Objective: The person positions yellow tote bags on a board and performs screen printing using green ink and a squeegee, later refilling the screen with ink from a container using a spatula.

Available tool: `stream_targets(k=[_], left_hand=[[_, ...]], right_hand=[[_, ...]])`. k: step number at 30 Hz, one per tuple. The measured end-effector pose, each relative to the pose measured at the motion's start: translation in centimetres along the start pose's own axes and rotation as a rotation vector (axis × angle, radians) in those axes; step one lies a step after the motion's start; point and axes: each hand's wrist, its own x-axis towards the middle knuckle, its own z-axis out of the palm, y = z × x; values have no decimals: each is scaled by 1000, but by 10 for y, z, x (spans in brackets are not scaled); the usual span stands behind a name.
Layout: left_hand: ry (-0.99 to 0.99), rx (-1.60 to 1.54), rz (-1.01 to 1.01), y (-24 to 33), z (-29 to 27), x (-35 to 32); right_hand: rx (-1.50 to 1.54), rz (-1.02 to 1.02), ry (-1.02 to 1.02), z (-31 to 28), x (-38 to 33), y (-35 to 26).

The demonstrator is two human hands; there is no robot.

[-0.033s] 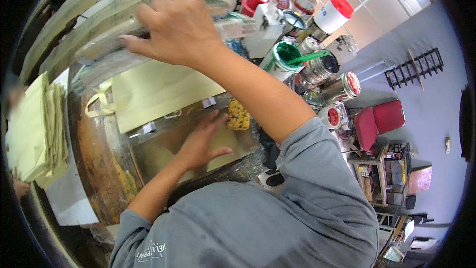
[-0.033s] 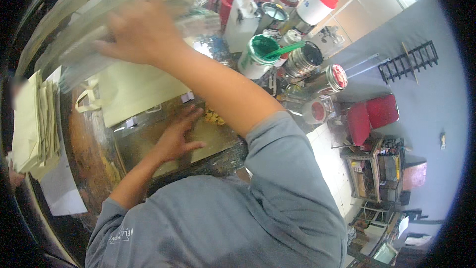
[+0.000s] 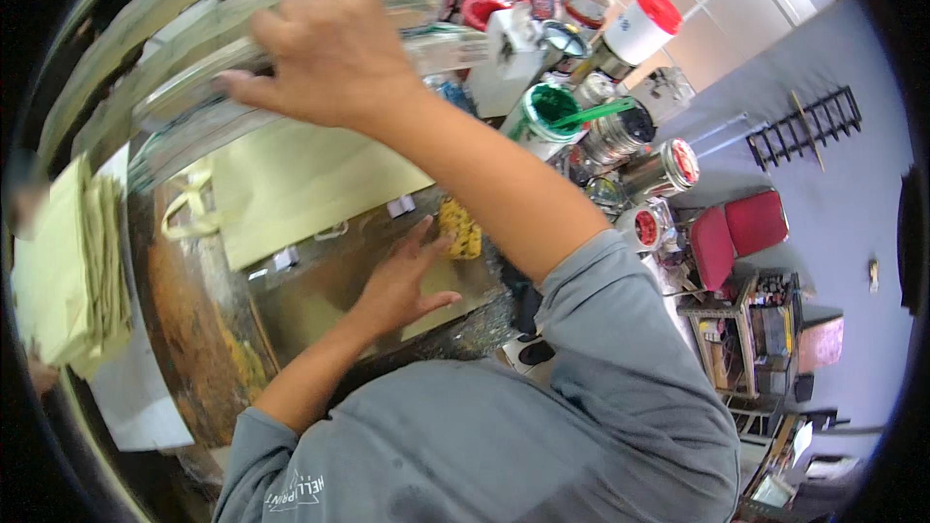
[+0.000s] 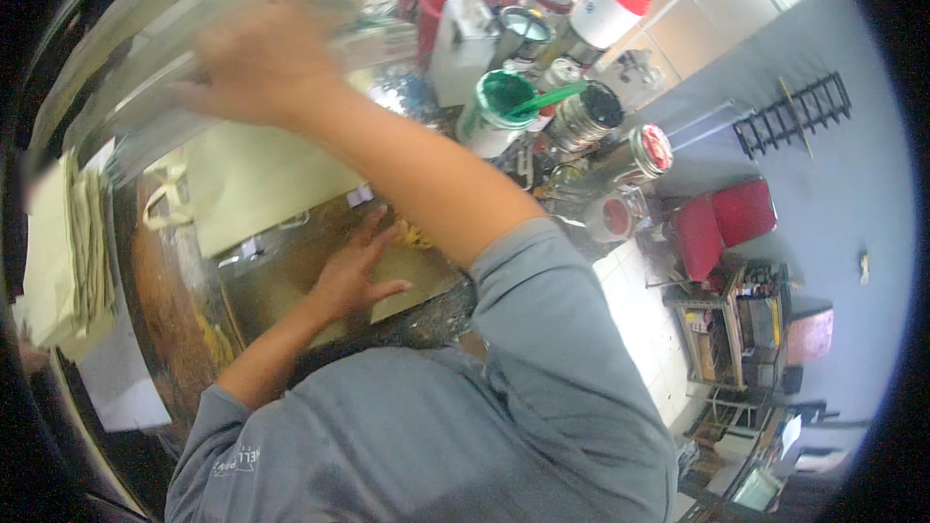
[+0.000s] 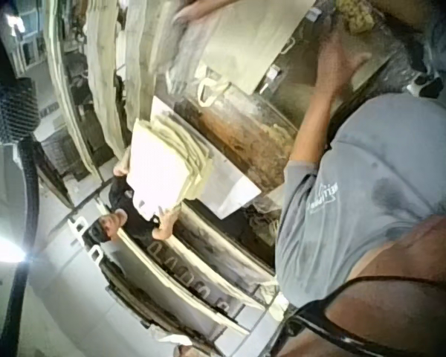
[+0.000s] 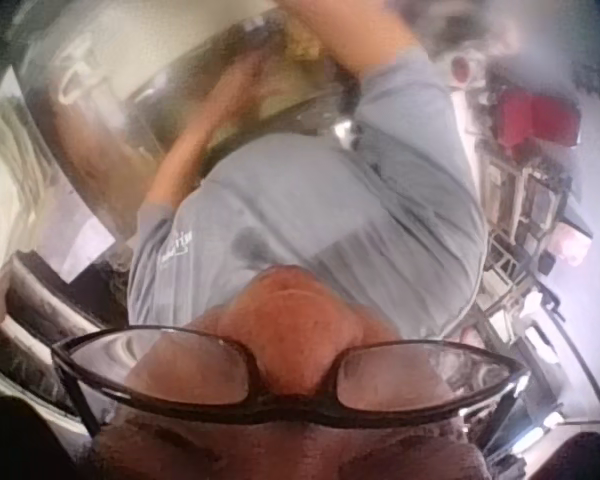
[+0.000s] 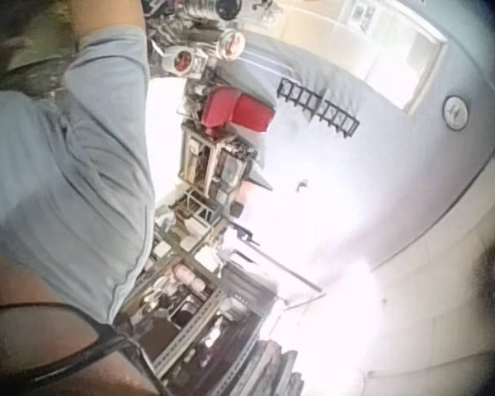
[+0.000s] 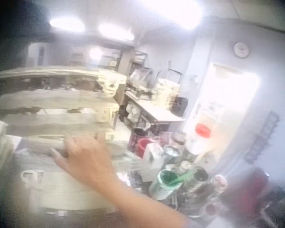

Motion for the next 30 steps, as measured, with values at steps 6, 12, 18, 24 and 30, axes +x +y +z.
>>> stream_targets(k=[6, 12, 18, 24, 30], left_hand=[[-135, -33, -55, -26, 36, 55], [-234, -390, -170, 35, 35, 96], [-203, 187, 370, 56, 90, 191], [1, 215, 395, 55, 56, 119], [186, 72, -326, -19, -51, -58]], right_hand=[[-28, 64, 64, 7, 3, -10], [37, 80, 53, 14, 4, -6], [70, 56, 51, 11, 13, -1], [41, 18, 53, 0, 10, 2], [21, 33, -311, -20, 51, -8]])
